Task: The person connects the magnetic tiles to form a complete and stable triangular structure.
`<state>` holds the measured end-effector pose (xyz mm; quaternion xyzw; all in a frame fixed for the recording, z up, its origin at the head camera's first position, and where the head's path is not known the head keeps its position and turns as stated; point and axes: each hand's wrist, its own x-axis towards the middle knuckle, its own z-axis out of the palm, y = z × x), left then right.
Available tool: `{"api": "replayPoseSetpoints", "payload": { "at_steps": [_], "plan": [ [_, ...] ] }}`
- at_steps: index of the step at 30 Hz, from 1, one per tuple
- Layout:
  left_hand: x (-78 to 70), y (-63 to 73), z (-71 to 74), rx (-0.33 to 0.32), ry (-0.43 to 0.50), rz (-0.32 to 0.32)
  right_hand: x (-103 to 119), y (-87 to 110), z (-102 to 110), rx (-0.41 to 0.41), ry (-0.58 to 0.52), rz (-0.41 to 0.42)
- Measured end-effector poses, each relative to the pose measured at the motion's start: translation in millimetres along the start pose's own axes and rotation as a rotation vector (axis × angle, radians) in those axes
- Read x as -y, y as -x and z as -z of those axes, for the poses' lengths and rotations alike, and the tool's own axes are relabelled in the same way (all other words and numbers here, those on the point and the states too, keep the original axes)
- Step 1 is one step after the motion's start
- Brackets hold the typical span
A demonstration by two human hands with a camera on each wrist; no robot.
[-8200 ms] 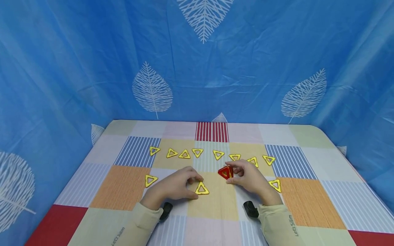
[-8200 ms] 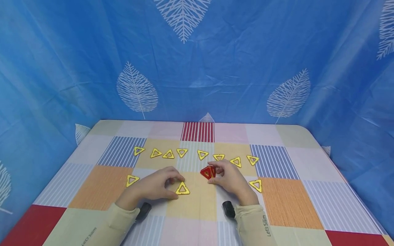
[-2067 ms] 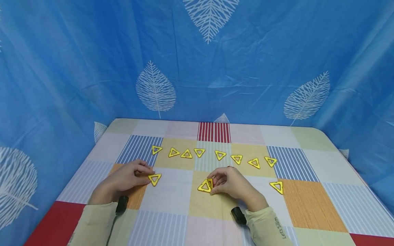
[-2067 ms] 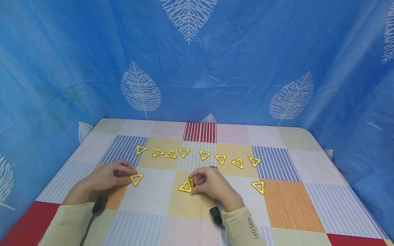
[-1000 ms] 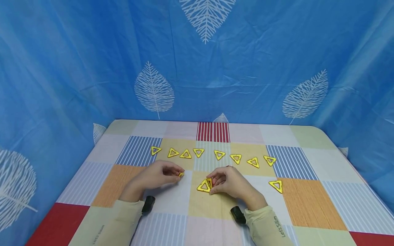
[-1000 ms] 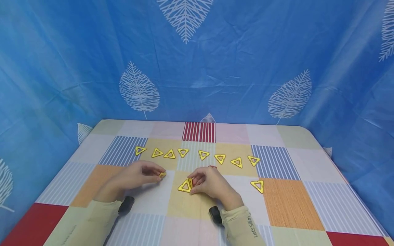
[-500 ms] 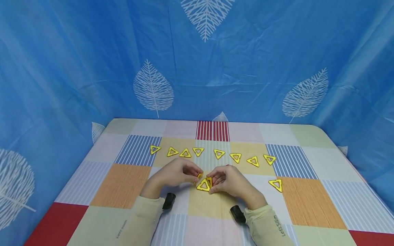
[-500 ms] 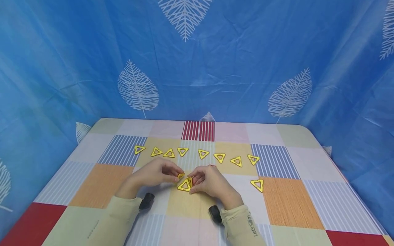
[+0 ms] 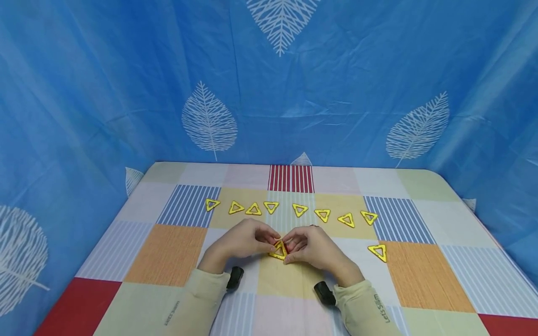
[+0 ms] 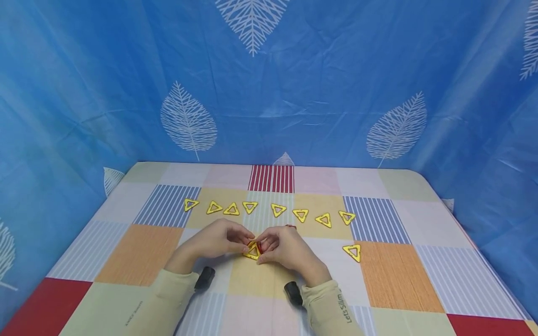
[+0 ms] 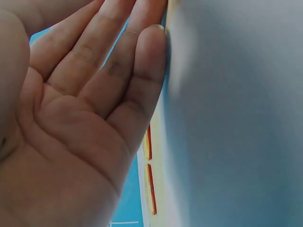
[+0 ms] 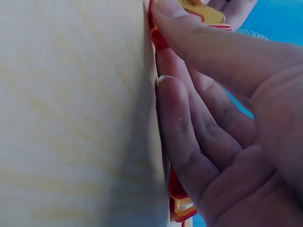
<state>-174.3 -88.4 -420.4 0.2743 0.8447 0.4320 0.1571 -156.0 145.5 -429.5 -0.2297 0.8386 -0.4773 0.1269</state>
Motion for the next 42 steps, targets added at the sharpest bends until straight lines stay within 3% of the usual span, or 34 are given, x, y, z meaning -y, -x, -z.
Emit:
{"api": "replayPoseSetpoints", "payload": {
  "at_steps": [13,22,28,35,42],
  "plan": [
    [-2.0,-1.2,-2.8,-0.011,-0.015,-0.019,2,-0.4,-2,-0.024,0.023,-0.007],
    [1.9,0.5,-2.6,0.017,-0.031,-0.011,4,-0.7,-1,-0.021,0.063,0.014],
    [1.5,-0.8,-4.4,0.097,-0.124,-0.019,9,3.0,5,-0.122,0.135,-0.045],
    [0.2,-0.6,-7.0,0.061,-0.115,0.025,6,10.9,27,-0.278,0.073,-0.047],
    [-3.3,1.1,-8.3,0.032,-0.135,0.067,-12,22.2,54,-0.458,0.169,-0.122]
  ]
}}
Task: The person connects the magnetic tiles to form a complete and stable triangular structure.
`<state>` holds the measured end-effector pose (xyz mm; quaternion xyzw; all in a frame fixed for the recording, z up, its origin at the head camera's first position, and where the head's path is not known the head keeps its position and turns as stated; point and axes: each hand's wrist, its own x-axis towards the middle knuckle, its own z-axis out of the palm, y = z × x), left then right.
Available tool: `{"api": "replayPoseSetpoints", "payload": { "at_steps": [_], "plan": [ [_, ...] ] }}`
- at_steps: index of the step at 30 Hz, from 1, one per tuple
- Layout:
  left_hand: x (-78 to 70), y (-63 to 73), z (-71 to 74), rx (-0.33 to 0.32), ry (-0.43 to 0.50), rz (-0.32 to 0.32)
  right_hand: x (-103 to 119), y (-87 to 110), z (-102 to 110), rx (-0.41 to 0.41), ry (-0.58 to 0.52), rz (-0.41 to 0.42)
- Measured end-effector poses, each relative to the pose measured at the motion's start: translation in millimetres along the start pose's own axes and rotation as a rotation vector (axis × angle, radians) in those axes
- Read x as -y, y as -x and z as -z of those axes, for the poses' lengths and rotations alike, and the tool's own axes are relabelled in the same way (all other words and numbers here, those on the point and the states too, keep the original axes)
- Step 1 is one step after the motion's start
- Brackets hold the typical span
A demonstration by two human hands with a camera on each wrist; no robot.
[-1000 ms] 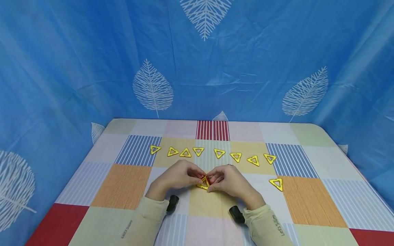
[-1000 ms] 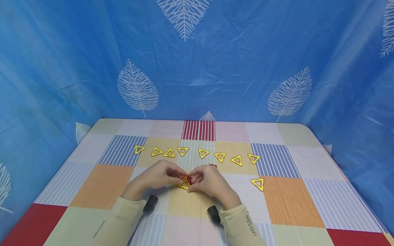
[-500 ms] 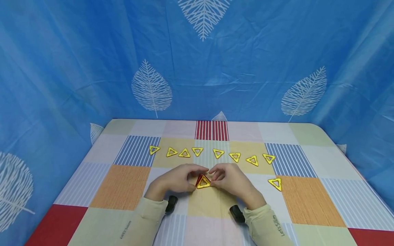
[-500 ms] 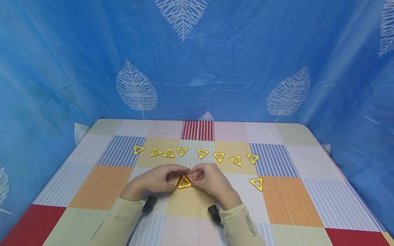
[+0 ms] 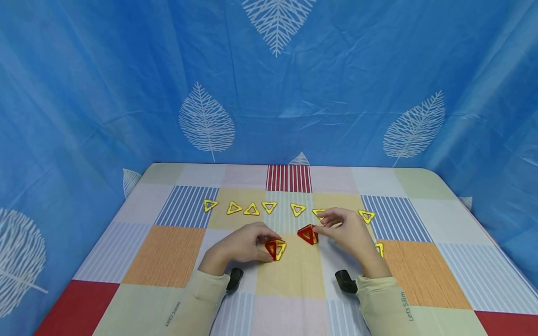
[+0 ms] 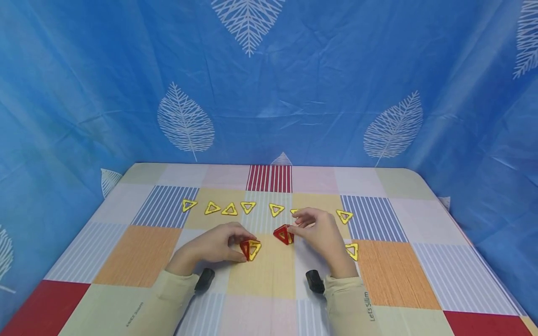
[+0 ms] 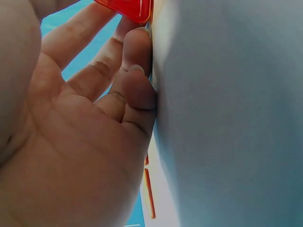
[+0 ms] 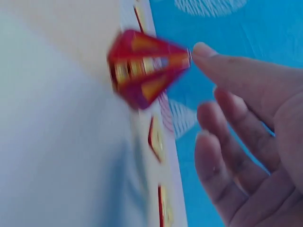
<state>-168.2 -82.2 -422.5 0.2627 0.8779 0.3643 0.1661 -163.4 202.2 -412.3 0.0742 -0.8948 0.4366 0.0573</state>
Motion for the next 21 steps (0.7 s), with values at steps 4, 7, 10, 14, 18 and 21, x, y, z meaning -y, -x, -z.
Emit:
{"api": "replayPoseSetpoints", "payload": {
  "at_steps": [4,7,10,14,18,21],
  "plan": [
    [-1.0,0.6,-0.5,-0.004,0.003,0.026,-14,0.4,11,-0.061,0.046,-0.051],
    [-0.6,0.7,-0.9,0.000,0.005,0.028,-23,1.1,17,-0.083,0.060,-0.087],
    [0.8,0.5,-0.8,0.004,0.006,0.022,-30,1.1,20,-0.104,0.074,-0.135],
    [2.2,-0.3,-0.8,0.007,0.011,0.019,-34,2.2,23,-0.121,0.083,-0.230],
    [3.2,-1.4,-1.9,0.008,0.031,0.021,-36,4.2,23,-0.118,0.092,-0.304],
    [3.9,-1.8,-2.9,0.005,0.034,0.021,-39,4.7,22,-0.118,0.127,-0.315]
  ]
}}
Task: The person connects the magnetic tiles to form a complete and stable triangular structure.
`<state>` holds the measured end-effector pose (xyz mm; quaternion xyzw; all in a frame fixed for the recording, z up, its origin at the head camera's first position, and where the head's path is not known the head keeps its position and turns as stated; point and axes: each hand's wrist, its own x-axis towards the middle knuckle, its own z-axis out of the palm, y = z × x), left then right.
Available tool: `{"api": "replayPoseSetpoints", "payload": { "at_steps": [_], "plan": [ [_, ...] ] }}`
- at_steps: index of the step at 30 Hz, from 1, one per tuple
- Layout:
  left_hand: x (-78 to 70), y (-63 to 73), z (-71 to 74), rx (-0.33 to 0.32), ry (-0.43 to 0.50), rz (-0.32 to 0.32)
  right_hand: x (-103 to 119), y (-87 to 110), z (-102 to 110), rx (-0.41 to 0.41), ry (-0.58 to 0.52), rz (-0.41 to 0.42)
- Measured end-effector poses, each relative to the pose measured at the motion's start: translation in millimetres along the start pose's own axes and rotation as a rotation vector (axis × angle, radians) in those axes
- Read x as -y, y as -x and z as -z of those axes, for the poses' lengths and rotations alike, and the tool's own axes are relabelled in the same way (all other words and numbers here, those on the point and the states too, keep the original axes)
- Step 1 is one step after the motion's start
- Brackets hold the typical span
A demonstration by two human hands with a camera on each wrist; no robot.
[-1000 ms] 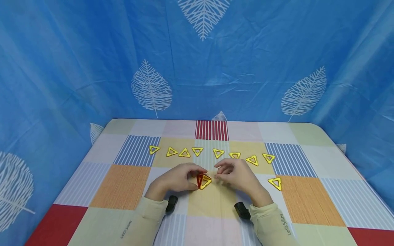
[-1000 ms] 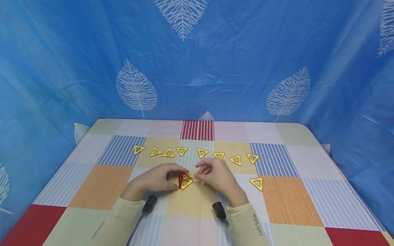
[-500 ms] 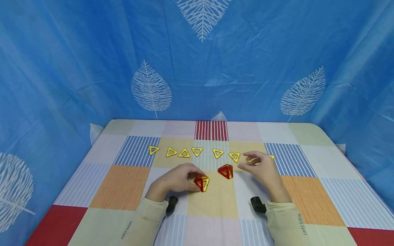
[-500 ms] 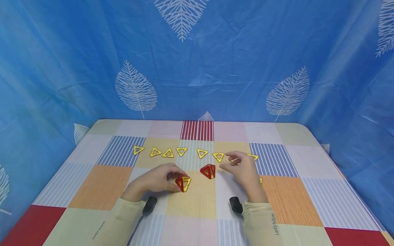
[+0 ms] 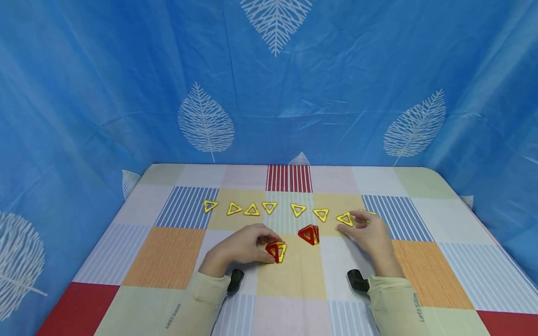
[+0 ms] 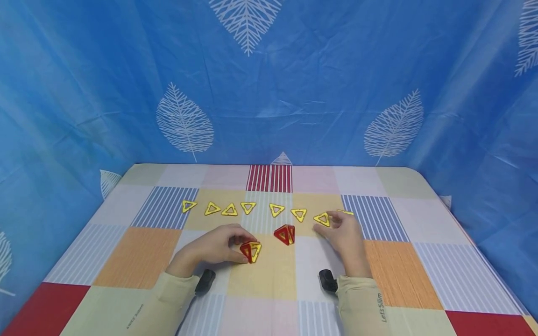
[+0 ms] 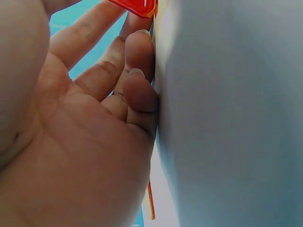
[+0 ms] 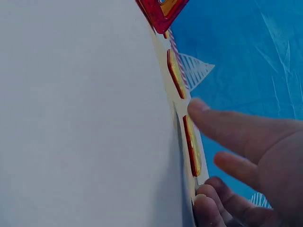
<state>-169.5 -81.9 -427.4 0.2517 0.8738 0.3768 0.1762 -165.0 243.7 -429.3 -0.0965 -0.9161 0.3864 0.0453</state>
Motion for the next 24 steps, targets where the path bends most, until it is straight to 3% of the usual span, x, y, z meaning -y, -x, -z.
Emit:
{"api": "replayPoseSetpoints", "payload": {
  "at_steps": [7,24],
  "plan": [
    [0.5,-0.7,-0.9,-0.001,-0.001,0.002,-2.7,-1.6,-2.2,0.001,0.090,-0.003],
    [1.7,-1.9,-3.7,-0.005,0.001,0.006,-3.0,-1.8,-2.8,-0.079,0.111,0.042]
  ]
}}
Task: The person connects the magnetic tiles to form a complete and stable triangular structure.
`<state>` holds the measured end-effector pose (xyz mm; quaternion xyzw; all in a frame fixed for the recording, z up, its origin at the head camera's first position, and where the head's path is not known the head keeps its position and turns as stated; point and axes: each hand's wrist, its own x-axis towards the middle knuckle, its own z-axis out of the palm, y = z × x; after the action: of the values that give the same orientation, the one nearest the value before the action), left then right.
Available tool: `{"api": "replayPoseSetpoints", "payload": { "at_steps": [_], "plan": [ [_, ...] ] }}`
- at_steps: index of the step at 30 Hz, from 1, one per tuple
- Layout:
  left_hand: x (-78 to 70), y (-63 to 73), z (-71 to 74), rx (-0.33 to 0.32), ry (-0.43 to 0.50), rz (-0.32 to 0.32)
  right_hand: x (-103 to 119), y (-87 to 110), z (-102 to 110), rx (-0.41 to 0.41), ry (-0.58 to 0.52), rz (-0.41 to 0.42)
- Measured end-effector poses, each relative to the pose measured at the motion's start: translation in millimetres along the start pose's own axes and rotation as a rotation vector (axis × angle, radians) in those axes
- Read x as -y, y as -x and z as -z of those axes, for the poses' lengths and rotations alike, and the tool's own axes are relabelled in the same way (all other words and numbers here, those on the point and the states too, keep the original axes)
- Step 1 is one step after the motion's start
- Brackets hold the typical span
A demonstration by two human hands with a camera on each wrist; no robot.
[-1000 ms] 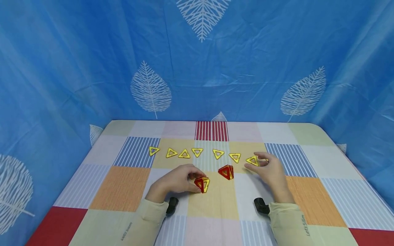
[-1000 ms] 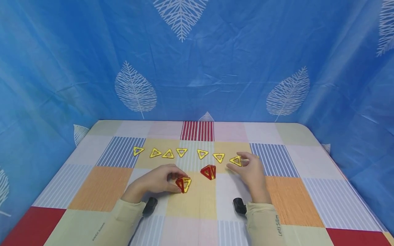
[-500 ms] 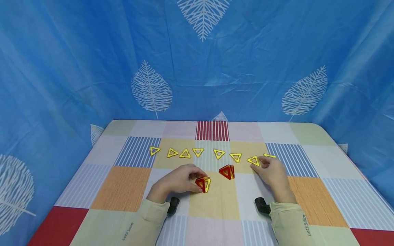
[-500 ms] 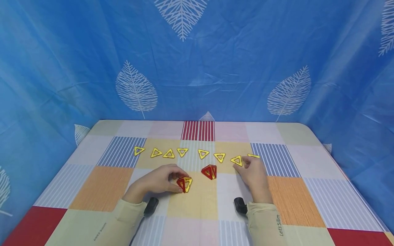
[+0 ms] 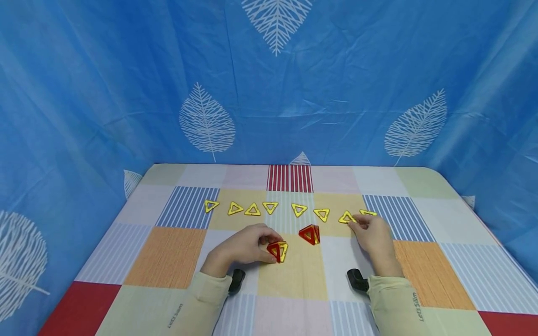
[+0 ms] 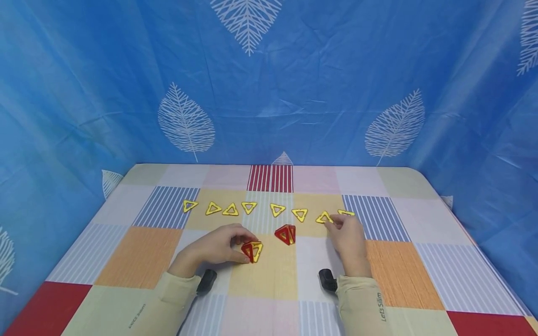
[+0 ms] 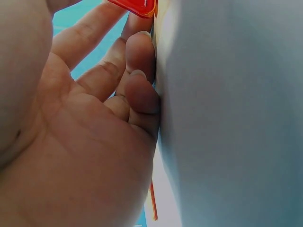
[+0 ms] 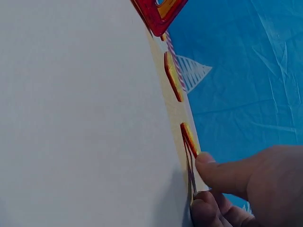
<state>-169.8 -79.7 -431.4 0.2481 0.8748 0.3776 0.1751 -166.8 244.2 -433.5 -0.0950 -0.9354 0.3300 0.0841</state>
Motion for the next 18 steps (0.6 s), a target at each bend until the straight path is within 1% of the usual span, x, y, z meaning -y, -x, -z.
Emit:
{"api": "replayPoseSetpoints", "payload": {
  "at_steps": [4,7,11,14,18],
  "plan": [
    [0.7,0.4,-0.3,-0.003,-0.004,0.000,2,0.2,-1,-0.020,-0.034,0.025],
    [0.5,0.5,-0.3,-0.005,-0.006,-0.003,5,-0.1,-1,-0.033,-0.070,0.023],
    [-1.0,0.7,0.1,-0.006,0.001,-0.001,9,-0.3,-1,-0.033,-0.155,0.018],
    [-2.1,0.8,0.4,-0.006,0.002,0.005,12,-0.2,0,-0.035,-0.219,0.033],
    [-3.1,1.0,0.6,-0.005,0.005,0.010,14,0.3,1,-0.033,-0.272,0.057]
  ]
}}
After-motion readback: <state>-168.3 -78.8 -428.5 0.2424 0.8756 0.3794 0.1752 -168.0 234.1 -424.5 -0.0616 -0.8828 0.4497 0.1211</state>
